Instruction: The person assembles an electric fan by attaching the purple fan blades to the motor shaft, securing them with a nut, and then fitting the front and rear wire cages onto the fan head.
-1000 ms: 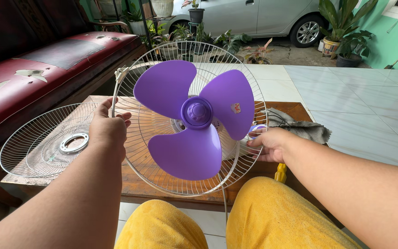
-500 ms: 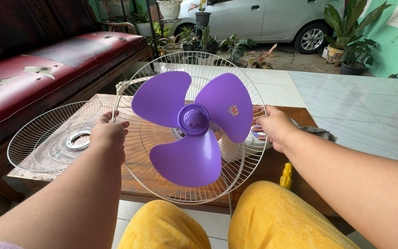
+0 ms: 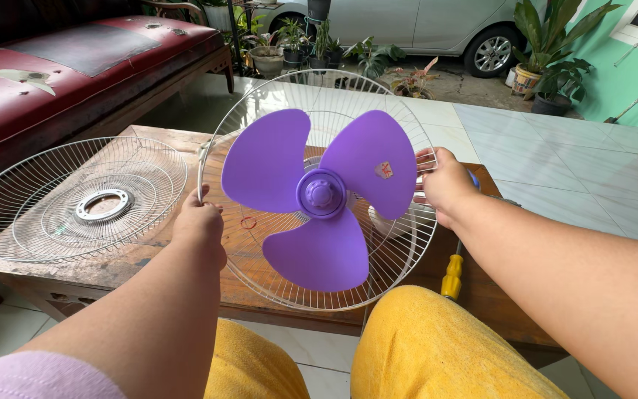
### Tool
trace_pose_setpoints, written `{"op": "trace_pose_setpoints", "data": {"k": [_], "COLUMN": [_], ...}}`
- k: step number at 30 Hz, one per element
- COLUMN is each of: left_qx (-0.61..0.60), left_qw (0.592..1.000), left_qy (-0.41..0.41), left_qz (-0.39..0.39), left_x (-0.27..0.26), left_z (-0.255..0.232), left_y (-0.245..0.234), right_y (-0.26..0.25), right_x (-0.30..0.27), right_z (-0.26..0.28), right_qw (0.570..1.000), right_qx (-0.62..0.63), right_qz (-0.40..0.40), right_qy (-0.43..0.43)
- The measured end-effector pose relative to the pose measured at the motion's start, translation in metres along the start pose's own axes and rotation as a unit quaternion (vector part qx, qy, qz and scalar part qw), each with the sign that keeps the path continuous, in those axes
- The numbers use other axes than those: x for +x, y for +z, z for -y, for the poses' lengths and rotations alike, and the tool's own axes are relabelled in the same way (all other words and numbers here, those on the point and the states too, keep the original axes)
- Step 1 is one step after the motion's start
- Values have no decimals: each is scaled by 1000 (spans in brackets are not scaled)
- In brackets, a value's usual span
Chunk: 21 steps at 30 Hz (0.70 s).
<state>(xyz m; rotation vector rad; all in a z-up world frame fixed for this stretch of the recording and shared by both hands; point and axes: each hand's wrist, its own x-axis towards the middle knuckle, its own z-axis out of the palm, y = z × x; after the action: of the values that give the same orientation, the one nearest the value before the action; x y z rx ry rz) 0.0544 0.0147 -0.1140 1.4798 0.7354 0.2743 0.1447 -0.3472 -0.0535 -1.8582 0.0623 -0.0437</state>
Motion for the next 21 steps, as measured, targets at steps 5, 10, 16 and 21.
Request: {"op": "trace_pose_setpoints", "data": {"k": [5, 10, 16, 21], "left_qx": [-66, -98, -100, -149], "left_qw": [995, 993, 994, 988], "left_qy": [-79, -58, -34, -33], "left_qz": [-17, -39, -6, 3], "left_x": [11, 11, 7, -5], "left_z": [38, 40, 25, 19], "left_y": [-12, -13, -21, -25], "right_y": [16, 5, -15, 0], "right_x": [3, 0, 8, 3], "right_z": [3, 4, -34, -83], "right_qw": [998, 991, 946, 887], "right_qx": [12, 99, 195, 214], "right_qz": [63, 85, -34, 106], "right_qy": [-20, 24, 256, 396]}}
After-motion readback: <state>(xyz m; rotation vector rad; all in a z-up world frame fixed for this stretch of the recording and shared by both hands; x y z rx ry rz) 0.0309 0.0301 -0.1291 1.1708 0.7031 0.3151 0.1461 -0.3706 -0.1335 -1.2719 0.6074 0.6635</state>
